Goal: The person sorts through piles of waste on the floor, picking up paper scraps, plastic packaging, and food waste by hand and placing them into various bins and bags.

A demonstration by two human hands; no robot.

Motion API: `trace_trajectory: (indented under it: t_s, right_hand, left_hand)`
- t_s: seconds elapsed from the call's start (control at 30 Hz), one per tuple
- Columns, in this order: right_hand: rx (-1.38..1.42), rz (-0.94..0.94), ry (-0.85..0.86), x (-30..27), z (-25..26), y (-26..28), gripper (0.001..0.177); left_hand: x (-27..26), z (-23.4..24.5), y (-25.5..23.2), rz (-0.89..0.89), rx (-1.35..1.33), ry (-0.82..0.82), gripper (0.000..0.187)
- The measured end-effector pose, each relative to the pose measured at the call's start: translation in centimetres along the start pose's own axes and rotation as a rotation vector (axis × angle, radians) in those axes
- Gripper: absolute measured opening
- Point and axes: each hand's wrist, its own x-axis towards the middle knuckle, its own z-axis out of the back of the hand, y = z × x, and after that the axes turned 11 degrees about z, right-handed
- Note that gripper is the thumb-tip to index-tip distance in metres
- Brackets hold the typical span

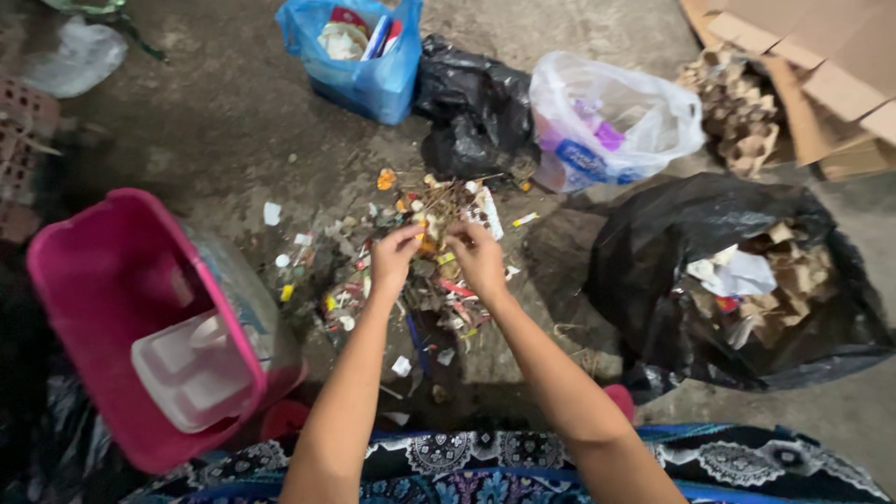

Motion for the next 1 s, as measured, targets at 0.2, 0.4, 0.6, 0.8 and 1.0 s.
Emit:
trace_trajectory:
  t_s: [0.2,0.4,0.6,0.8,1.0]
  right_hand:
    - [0.002,-0.092,0.113,0.3,-1.5,-0.8,0.027]
    - [0.26,-0.07,0.241,-0.7,-0.7,-3.3,0.036]
    - [0.191,-0.247,0.122,-2.4,0.8,-8.1,0.03]
    - [-0.013,-0.268,0.138,-3.7,0.7,-14.8,0.024]
    - [-0.252,-0.223,0.163,0.6,-5.1,-19.8,0.038]
  left_hand:
    - [-2.1,0.7,-4.6,0.049,-0.066,-0.003,0.013]
    - [-4.5,2.0,-8.7,-0.044,0.165,-0.13,0.015]
    - [-6.6,9.7,-19.6,-0.42,0.569,-0.385,0.028]
    - [-7.3,26.2,-26.4,-0.403,0.806,-0.772,0.016]
    - [-7.6,34.1,-25.1,-0.119,1.142,-0.862,0.019]
